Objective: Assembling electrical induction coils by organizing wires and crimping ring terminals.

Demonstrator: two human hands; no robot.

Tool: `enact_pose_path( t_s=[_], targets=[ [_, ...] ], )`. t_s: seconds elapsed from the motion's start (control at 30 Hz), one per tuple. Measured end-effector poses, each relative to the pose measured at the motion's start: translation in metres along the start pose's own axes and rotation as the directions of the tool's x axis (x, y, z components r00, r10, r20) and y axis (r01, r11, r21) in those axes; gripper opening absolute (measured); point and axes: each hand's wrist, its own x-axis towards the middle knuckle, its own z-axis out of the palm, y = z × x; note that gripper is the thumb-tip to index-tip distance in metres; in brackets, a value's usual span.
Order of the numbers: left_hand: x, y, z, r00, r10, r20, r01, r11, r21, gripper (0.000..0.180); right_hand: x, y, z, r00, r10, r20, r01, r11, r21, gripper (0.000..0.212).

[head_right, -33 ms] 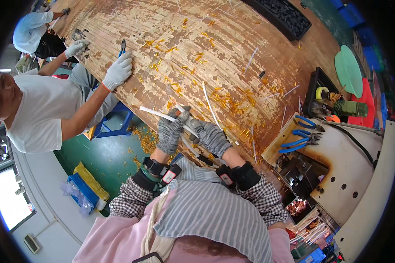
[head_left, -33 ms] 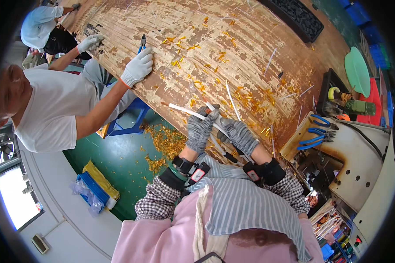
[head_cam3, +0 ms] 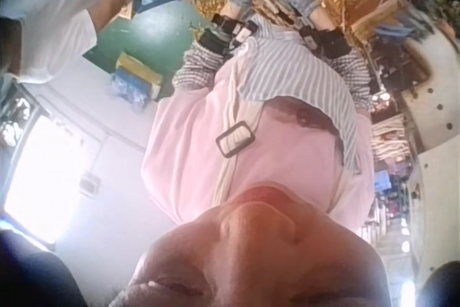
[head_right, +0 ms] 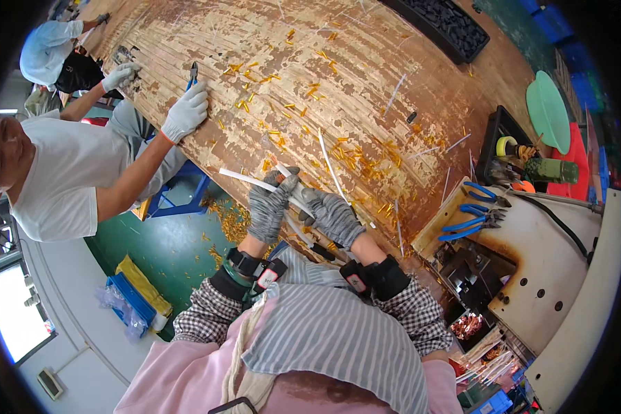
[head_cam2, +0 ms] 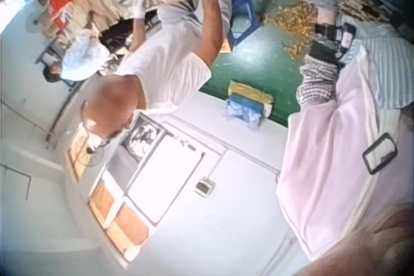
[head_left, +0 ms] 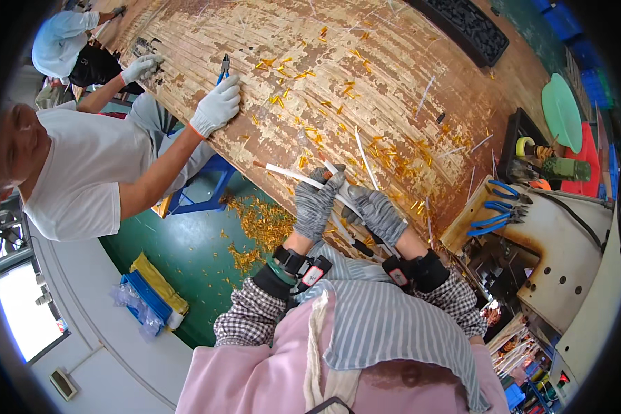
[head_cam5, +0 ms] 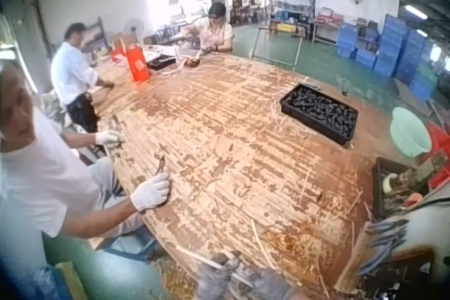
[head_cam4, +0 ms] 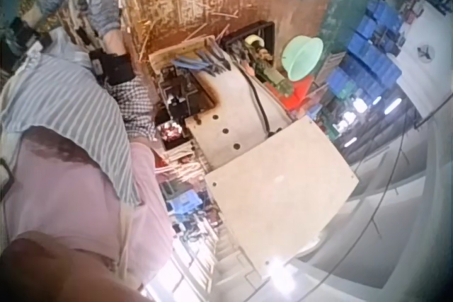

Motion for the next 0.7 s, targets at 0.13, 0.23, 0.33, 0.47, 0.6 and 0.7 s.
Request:
enact_pose_path(
  t_s=[0.13, 0.23, 0.33, 0.47, 0.6, 0.7],
  targets=[
    [0.004, 0.0, -0.006, 0.997, -0.066, 0.046, 0.069, 0.996, -0.057, 0.037, -0.01, -0.009, 0.002, 0.997, 0.014, -0.076, -0.031, 0.973, -0.229, 0.041],
    [0.012, 0.006, -0.011, 0.974, -0.03, 0.224, 0.131, 0.881, -0.454, 0.055, -0.01, -0.006, -0.003, 0.999, 0.033, -0.024, -0.035, 0.997, -0.063, 0.04],
    [0.014, 0.005, -0.004, 0.971, -0.03, 0.239, 0.173, 0.777, -0.605, 0.047, -0.009, -0.01, -0.003, 0.999, 0.031, 0.007, -0.032, 0.994, 0.104, 0.038],
    [0.016, 0.005, -0.001, 0.96, 0.046, 0.275, 0.18, 0.652, -0.737, 0.038, -0.006, -0.003, -0.013, 0.996, 0.02, 0.093, -0.039, 0.976, 0.212, 0.036],
    [0.018, 0.002, -0.001, 0.982, 0.065, 0.179, 0.077, 0.724, -0.685, 0.031, -0.003, -0.004, -0.014, 0.989, 0.058, 0.136, -0.093, 0.959, 0.268, 0.035],
    [0.02, -0.001, 0.003, 0.991, 0.08, 0.106, 0.005, 0.777, -0.629, 0.027, 0.001, 0.001, -0.011, 0.99, 0.108, 0.088, -0.127, 0.96, 0.249, 0.034]
  ],
)
